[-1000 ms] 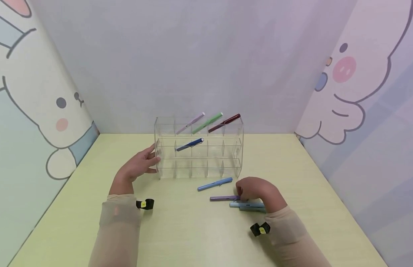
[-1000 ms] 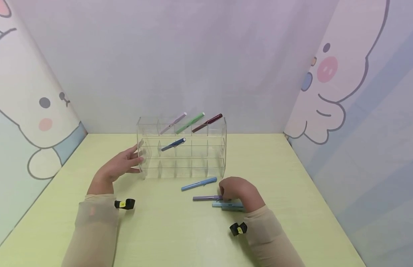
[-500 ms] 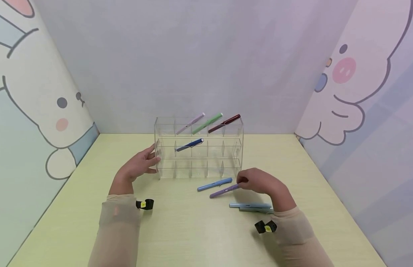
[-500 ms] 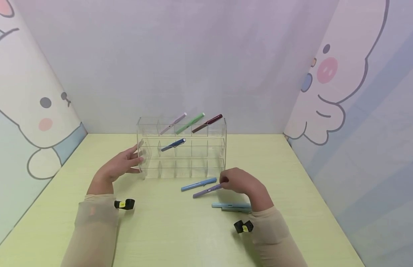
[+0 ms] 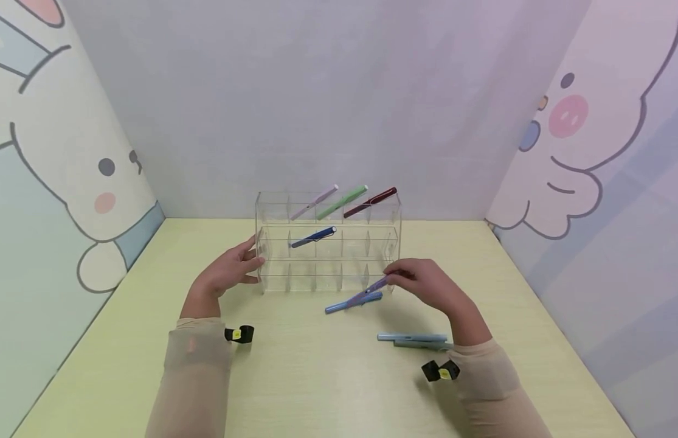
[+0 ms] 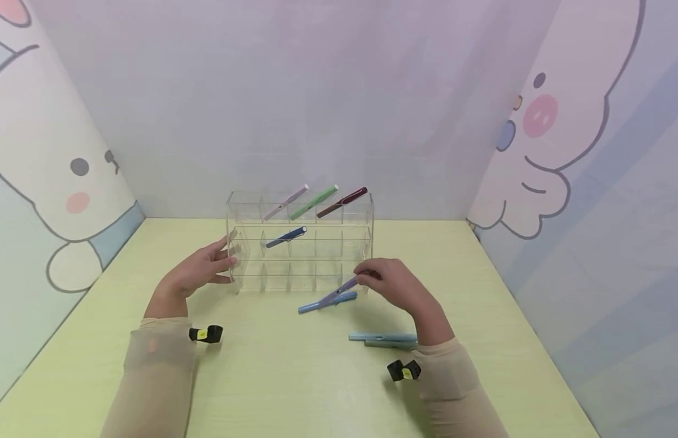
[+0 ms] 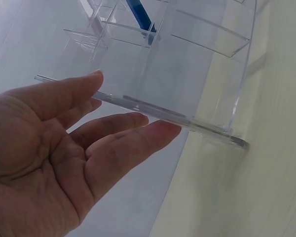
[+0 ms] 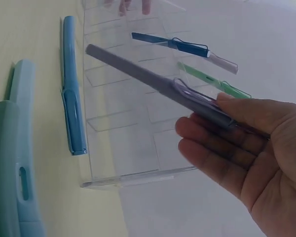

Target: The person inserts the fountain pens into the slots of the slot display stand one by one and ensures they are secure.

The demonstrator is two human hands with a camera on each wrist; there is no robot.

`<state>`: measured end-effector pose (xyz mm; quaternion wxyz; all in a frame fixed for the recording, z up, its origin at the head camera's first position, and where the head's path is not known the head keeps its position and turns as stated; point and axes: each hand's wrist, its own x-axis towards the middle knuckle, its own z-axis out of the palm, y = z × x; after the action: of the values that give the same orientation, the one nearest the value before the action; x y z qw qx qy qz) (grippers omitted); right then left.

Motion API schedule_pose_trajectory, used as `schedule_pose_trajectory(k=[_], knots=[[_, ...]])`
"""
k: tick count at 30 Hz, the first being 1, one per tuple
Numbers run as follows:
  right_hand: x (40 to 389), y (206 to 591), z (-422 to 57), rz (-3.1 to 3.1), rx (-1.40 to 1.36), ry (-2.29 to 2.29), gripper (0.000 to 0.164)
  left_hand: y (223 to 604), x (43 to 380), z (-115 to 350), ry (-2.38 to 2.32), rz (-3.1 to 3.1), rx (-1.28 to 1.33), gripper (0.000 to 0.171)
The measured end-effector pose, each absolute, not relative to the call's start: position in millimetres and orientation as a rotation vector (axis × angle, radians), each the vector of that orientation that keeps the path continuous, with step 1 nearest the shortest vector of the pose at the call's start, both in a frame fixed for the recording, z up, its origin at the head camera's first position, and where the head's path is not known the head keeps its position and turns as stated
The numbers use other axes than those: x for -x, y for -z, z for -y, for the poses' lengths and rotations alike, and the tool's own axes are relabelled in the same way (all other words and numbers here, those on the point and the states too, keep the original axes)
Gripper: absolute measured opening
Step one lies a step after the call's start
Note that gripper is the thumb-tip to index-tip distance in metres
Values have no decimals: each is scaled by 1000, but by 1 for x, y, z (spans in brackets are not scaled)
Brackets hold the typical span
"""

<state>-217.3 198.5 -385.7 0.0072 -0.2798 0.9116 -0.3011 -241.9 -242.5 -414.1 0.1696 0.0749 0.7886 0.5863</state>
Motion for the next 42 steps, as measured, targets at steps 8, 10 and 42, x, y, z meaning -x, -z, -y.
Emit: schedule_pose_trajectory(k=[8,10,42], knots=[[219,369,-206,-3042,841,1339,21,413,244,240,-1657,-2241,-222,72],[222,365,-205,-3057,802,1468,22,414,244,241,-1659,-2242,-220,72],[269,377,-134,-2982,658,1756,25,414,245,241,-1670,-2219,-187,71]])
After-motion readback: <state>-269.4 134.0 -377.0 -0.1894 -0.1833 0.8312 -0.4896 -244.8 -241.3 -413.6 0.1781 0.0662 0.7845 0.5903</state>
